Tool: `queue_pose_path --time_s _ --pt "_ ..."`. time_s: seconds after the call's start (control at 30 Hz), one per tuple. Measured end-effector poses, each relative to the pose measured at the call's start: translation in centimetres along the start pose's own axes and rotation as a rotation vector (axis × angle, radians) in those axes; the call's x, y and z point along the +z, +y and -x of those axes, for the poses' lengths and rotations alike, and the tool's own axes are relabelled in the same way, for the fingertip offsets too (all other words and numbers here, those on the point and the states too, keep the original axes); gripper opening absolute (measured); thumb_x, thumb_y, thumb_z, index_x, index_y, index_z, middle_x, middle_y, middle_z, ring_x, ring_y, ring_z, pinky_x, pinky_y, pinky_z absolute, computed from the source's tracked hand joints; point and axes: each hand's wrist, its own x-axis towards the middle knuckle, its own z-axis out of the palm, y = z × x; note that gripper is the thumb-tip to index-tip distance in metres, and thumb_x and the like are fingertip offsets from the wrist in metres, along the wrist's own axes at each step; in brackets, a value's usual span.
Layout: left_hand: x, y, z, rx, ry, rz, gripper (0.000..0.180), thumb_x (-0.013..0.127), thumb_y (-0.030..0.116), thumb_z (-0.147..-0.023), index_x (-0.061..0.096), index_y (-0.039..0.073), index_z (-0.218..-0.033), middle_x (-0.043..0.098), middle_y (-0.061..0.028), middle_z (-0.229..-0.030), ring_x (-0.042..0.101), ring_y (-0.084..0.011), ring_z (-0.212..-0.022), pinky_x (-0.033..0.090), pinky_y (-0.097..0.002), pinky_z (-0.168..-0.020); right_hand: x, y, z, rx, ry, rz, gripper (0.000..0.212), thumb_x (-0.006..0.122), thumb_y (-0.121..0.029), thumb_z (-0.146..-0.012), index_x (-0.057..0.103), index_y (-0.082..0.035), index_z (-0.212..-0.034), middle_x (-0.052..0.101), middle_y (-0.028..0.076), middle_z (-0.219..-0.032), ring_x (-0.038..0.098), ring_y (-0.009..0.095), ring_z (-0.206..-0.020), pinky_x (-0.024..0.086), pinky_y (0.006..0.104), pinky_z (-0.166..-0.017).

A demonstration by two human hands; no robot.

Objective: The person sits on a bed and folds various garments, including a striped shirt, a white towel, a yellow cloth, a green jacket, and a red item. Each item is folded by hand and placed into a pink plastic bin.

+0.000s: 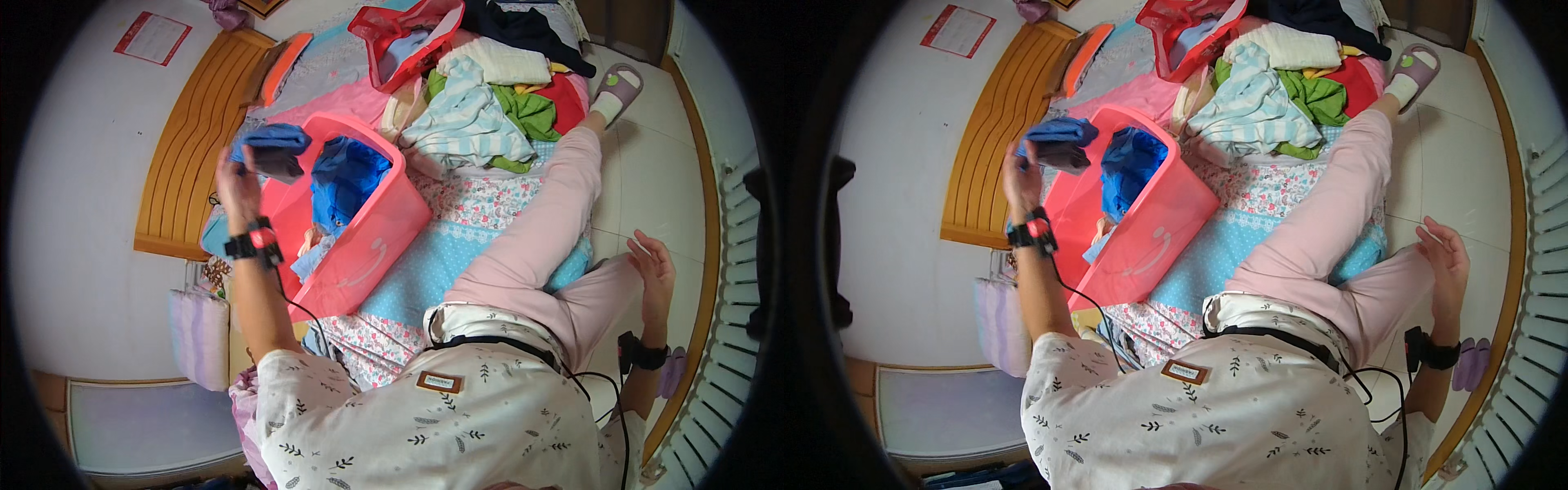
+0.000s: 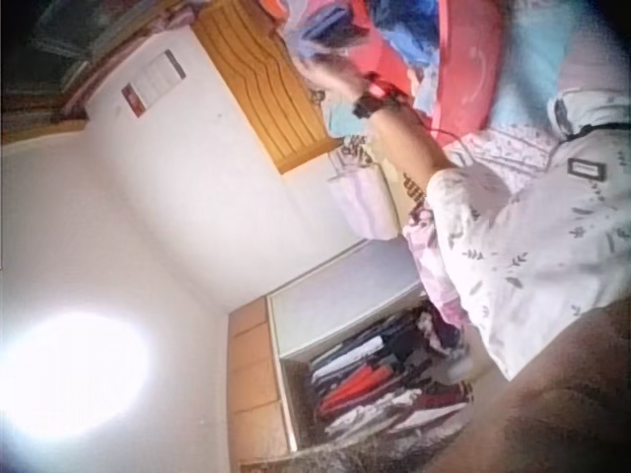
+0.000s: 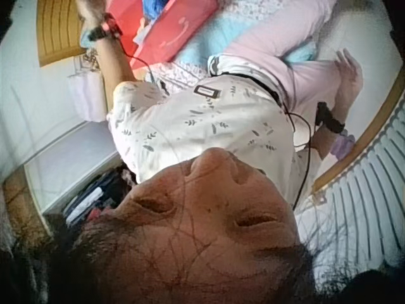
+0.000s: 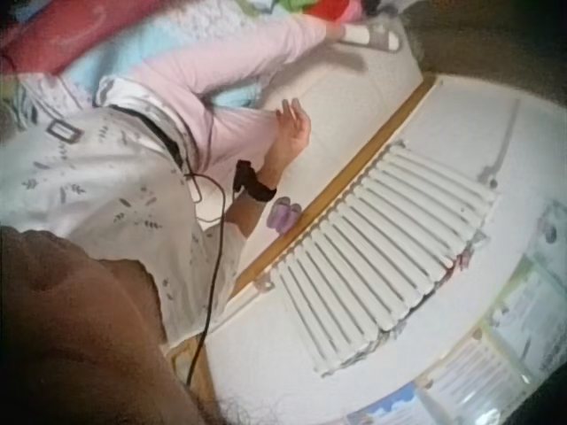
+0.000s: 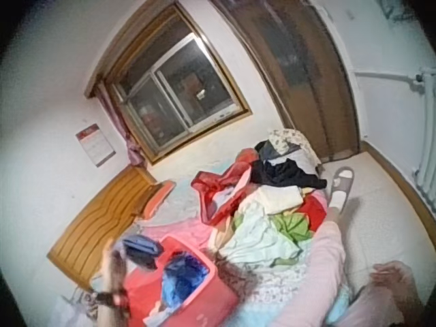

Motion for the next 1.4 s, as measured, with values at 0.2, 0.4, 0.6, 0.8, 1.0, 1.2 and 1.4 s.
queue_pose_path --time_s 0.2,0.4,0.6,0.8,1.0,1.2,1.4 --pt "-3.3 -9.9 11.3 -0.953 0.033 -0.137 0.035 0.057 0.01 -0.093 0.048 0.004 -0.126 0.056 -0.0116 -0.114 0.057 -0.0278 -0.1 0.052 -0.043 -0.081 1.4 0.5 -2.1 0.07 0.074 -0.004 0.026 0.057 -0.017 -0.097 0.056 -0.002 -0.119 0.06 0.011 -0.127 0.059 0.02 -0.113 0.046 0.0306 -0.094" --pt "-2.2 -8.1 6.5 -0.407 -0.374 -1.186 0.046 0.072 0.015 -0.084 0.052 0.002 -0.123 0.057 -0.014 -0.115 0.055 -0.0205 -0.108 0.051 -0.0381 -0.084 4.3 1.5 -4.3 0.124 0.056 -0.009 0.02 0.057 -0.015 -0.097 0.059 -0.002 -0.113 0.062 0.009 -0.122 0.061 0.018 -0.109 0.048 0.0279 -0.09" --pt "-1.4 -16.0 1.8 -0.341 -0.862 -1.73 0.119 0.084 0.06 -0.058 0.029 0.01 -0.151 0.022 -0.0349 -0.151 0.026 -0.0469 -0.14 0.028 -0.0514 -0.112 6.9 1.9 -5.4 0.124 0.014 0.012 0.016 0.057 -0.012 -0.096 0.06 -0.003 -0.11 0.065 0.006 -0.115 0.062 0.014 -0.102 0.048 0.0274 -0.086" --pt "-3.0 -23.8 0.9 -0.538 -1.159 -1.92 0.142 0.085 0.065 -0.052 -0.001 0.02 -0.155 0.0 -0.0383 -0.153 0.005 -0.0528 -0.143 0.014 -0.0581 -0.114 8.1 1.6 -5.8 0.138 -0.026 0.027 0.014 0.056 -0.01 -0.097 0.061 -0.004 -0.108 0.066 0.006 -0.109 0.063 0.012 -0.099 0.048 0.0269 -0.085" --pt "1.0 -17.0 1.6 -0.718 -1.064 -1.367 0.123 0.083 0.059 -0.062 0.019 0.008 -0.153 0.012 -0.0324 -0.155 0.014 -0.041 -0.145 0.021 -0.0474 -0.115 9.5 2.4 -6.1 0.129 -0.114 -0.036 0.012 0.055 -0.009 -0.097 0.061 -0.003 -0.105 0.067 0.006 -0.105 0.064 0.013 -0.096 0.048 0.0268 -0.085" --pt "12.3 -7.4 9.0 0.014 -0.844 -0.883 0.057 0.074 0.016 -0.085 0.05 0.003 -0.135 0.038 -0.0162 -0.149 0.038 -0.0279 -0.137 0.03 -0.0402 -0.113 8.3 1.6 -5.9 0.169 -0.093 -0.074 0.011 0.055 -0.009 -0.097 0.061 -0.003 -0.104 0.067 0.007 -0.102 0.065 0.014 -0.093 0.049 0.0268 -0.085" --pt "19.5 -18.5 19.4 -0.283 -0.932 -0.325 0.076 0.069 0.006 -0.086 0.027 0.008 -0.149 0.029 -0.0161 -0.152 0.031 -0.03 -0.139 0.033 -0.0426 -0.109 8.2 1.2 -5.4 0.125 -0.035 -0.082 0.012 0.055 -0.011 -0.097 0.06 -0.003 -0.105 0.067 0.007 -0.102 0.066 0.016 -0.093 0.051 0.0286 -0.084"
